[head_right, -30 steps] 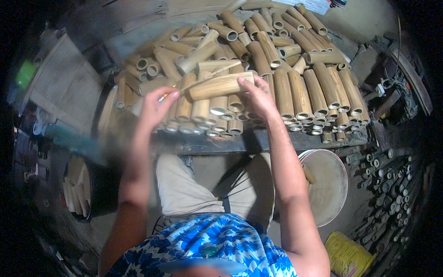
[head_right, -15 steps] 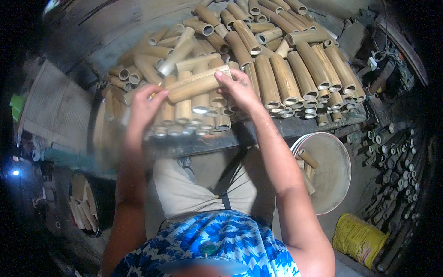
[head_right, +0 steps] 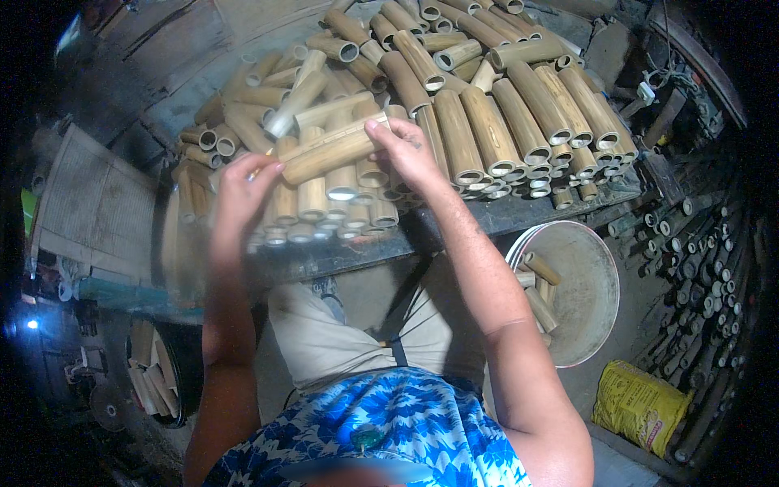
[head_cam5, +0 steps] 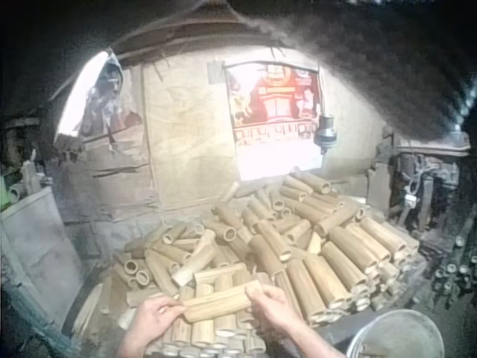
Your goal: The person repeatedly picks up cylindrical wooden handles from a table and uses a small handheld tool to scrape or smooth the surface. They rotate each handle while working and place the finished pieces into a nearby bucket.
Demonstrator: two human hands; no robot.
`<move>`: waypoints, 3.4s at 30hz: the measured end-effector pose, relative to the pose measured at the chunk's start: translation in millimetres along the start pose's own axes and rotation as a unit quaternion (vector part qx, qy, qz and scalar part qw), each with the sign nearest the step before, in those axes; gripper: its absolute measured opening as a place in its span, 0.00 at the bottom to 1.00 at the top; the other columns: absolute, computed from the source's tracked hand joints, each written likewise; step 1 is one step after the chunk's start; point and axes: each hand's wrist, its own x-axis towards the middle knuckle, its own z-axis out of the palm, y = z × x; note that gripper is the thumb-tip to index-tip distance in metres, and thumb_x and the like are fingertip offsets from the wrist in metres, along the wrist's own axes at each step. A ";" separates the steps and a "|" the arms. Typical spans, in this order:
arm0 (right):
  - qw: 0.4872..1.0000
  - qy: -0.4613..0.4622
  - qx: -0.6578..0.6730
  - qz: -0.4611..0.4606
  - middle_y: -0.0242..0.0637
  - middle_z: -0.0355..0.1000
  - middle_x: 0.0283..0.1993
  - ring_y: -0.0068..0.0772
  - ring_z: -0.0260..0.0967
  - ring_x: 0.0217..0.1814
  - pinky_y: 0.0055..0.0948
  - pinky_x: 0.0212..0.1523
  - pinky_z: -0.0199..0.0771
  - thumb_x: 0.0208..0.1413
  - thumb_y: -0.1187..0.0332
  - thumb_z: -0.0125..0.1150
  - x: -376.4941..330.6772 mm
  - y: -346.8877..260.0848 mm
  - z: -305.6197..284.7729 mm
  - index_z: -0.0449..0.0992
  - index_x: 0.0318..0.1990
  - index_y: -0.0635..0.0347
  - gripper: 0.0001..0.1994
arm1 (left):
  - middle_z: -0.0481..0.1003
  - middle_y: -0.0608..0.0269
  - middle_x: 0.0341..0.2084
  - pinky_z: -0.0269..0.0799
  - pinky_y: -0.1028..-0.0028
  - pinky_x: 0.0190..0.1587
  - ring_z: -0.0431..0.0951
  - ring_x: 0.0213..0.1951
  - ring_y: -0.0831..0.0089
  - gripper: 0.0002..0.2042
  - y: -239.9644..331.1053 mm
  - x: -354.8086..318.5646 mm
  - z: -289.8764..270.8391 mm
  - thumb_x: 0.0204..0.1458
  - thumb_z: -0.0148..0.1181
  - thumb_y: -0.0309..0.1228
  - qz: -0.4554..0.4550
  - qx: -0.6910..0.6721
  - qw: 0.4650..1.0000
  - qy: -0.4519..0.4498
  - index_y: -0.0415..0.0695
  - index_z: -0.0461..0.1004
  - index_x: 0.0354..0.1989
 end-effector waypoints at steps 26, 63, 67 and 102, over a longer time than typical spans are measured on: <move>0.999 0.021 -0.019 0.019 0.31 0.76 0.38 0.21 0.70 0.35 0.23 0.38 0.71 0.60 0.58 0.58 -0.8 2.2 -1.6 0.76 0.44 0.61 0.15 | 0.77 0.57 0.33 0.69 0.73 0.44 0.77 0.39 0.67 0.11 -18.6 -7.1 -4.4 0.48 0.65 0.29 -0.018 -0.025 0.999 -0.033 0.36 0.79 0.38; 0.999 0.021 -0.020 0.025 0.30 0.74 0.36 0.20 0.70 0.37 0.26 0.38 0.73 0.59 0.58 0.60 -0.9 3.1 -4.2 0.77 0.39 0.60 0.14 | 0.74 0.68 0.22 0.65 0.81 0.27 0.69 0.25 0.86 0.05 1.2 10.2 28.8 0.51 0.57 0.24 -0.059 -0.217 0.974 -0.029 0.35 0.76 0.33; 1.000 0.014 0.001 0.003 0.30 0.75 0.35 0.20 0.70 0.35 0.24 0.37 0.73 0.59 0.58 0.60 -1.8 3.0 -3.5 0.77 0.40 0.60 0.14 | 0.74 0.69 0.21 0.65 0.81 0.27 0.68 0.25 0.86 0.06 0.7 12.0 28.4 0.50 0.57 0.25 -0.070 -0.221 0.971 -0.051 0.35 0.76 0.33; 1.000 0.027 -0.015 0.001 0.31 0.74 0.34 0.20 0.70 0.33 0.23 0.34 0.73 0.59 0.56 0.59 -3.4 1.3 -0.6 0.77 0.41 0.59 0.15 | 0.74 0.66 0.21 0.65 0.81 0.26 0.69 0.25 0.85 0.06 10.8 18.0 40.7 0.50 0.57 0.24 -0.041 -0.199 0.979 -0.026 0.35 0.77 0.32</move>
